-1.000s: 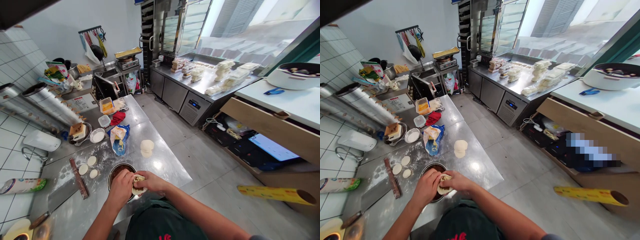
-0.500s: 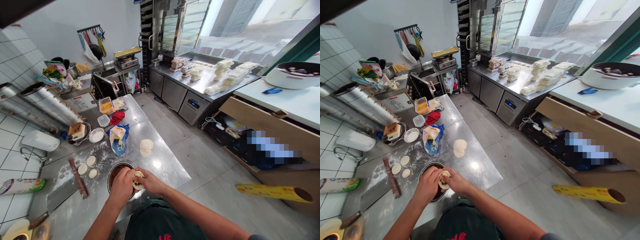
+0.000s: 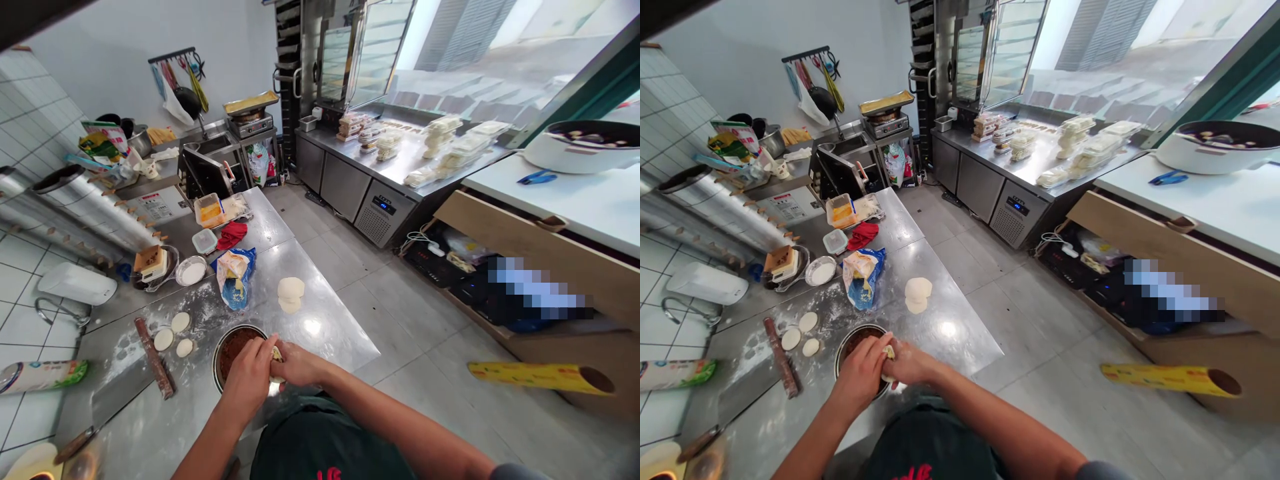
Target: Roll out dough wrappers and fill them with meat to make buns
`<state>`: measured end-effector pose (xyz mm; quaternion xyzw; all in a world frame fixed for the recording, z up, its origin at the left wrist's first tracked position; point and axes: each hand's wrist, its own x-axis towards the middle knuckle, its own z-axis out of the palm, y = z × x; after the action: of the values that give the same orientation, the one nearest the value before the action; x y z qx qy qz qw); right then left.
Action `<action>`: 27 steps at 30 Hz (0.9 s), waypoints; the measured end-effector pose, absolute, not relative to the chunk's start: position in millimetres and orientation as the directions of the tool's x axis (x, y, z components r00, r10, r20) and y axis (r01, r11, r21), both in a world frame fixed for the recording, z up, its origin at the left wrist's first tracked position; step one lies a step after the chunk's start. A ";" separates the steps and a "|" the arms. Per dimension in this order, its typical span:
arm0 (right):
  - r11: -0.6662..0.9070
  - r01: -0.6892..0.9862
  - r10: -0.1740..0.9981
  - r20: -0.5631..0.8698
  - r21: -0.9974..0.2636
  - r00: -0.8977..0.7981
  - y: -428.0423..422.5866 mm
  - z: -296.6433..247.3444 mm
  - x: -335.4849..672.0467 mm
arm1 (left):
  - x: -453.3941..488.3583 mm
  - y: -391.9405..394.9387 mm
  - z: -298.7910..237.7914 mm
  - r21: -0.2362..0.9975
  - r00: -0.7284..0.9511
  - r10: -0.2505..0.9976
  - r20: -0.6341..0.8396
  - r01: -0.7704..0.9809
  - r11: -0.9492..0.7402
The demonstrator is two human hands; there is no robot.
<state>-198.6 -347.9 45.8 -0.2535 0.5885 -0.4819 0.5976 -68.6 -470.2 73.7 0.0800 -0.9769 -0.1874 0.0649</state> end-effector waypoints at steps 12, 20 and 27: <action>0.075 0.701 -0.903 -0.347 -0.710 -0.254 -349.2 42.3 -185.3 | -70.8 -474.4 79.6 0.414 -0.920 -0.314 0.236 -0.197 0.889; 0.199 0.461 -0.906 -0.341 -0.865 -0.250 -351.0 39.9 -188.1 | -73.7 -473.1 76.7 0.367 -0.952 -0.231 0.203 -0.145 0.919; 0.367 0.213 -0.876 -0.414 -0.905 -0.247 -348.1 38.3 -190.8 | -72.5 -469.0 74.9 0.327 -0.970 -0.170 0.177 -0.105 0.939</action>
<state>-190.8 -348.1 38.3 -0.2689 0.6162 -0.4939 0.5514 -72.5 -469.0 74.9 0.0700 -0.9794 -0.1599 0.1016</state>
